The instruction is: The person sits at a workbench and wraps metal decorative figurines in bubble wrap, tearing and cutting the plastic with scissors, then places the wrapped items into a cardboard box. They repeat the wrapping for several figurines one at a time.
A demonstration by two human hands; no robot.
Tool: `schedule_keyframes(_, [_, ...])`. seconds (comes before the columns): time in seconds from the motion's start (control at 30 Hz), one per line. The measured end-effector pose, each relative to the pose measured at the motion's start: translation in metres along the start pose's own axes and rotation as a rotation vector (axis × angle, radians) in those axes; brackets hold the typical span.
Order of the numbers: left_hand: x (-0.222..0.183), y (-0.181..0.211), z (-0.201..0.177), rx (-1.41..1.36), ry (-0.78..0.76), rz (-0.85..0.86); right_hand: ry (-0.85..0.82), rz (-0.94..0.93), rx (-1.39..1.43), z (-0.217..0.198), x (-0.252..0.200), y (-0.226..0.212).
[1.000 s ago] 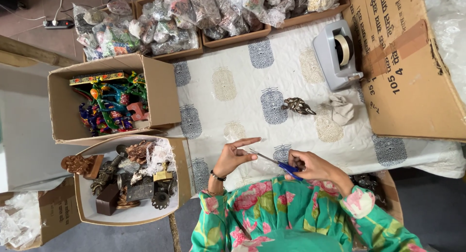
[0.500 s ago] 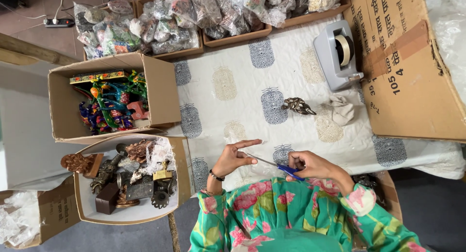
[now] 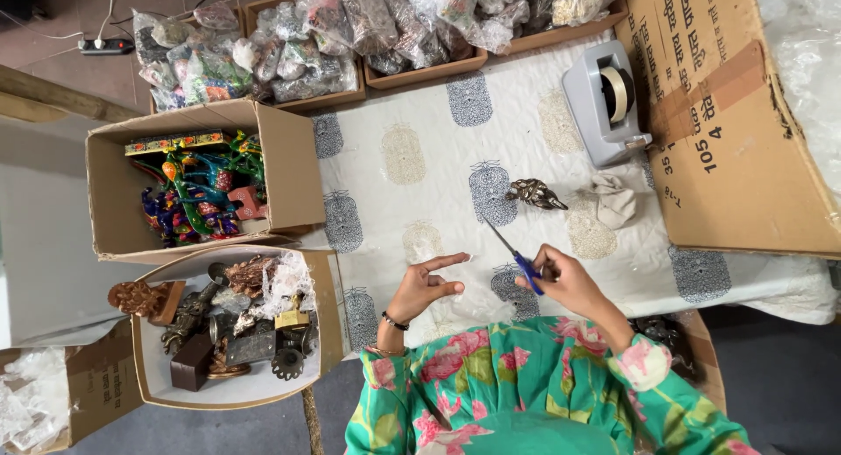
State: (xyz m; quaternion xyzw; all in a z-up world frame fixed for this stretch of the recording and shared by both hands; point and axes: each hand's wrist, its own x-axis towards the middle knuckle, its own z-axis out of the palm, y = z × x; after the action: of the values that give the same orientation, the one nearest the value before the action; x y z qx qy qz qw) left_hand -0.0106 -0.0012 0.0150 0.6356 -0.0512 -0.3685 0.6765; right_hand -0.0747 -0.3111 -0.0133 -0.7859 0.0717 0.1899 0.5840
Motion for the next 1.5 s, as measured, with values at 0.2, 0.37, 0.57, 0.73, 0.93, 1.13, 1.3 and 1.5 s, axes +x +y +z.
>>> schedule_keyframes(0.2, [0.01, -0.046, -0.013, 0.087, 0.24, 0.024, 0.033, -0.082, -0.856, 0.006, 0.024, 0.036])
schedule_keyframes(0.37, [0.021, -0.098, -0.012, 0.84, 0.566, 0.241, 0.037, -0.083, -0.914, 0.014, 0.029, 0.06])
schedule_keyframes(0.57, [0.05, -0.086, 0.016, 0.717, 0.596, 0.213, 0.183, -0.275, -0.776, 0.009, 0.013, 0.026])
schedule_keyframes(0.73, [0.075, -0.09, 0.015, 0.463, 0.471, 0.024, 0.216, -0.385, -0.764, 0.012, 0.003, 0.007])
schedule_keyframes(0.93, [0.082, -0.137, -0.011, 0.169, 0.484, 0.188, 0.219, -0.336, -0.746, 0.013, 0.001, 0.014])
schedule_keyframes(1.13, [0.018, -0.076, -0.053, -0.144, 1.054, 0.186, 0.407, -0.166, -0.606, 0.002, 0.016, 0.091])
schedule_keyframes(1.3, [-0.076, -0.064, -0.109, 0.136, 1.417, 0.476, 0.649, -0.176, -0.637, -0.005, 0.012, 0.099])
schedule_keyframes(1.5, [-0.126, -0.034, -0.144, 0.812, 1.682, 0.233, 0.581, -0.115, -0.64, -0.012, 0.028, 0.121])
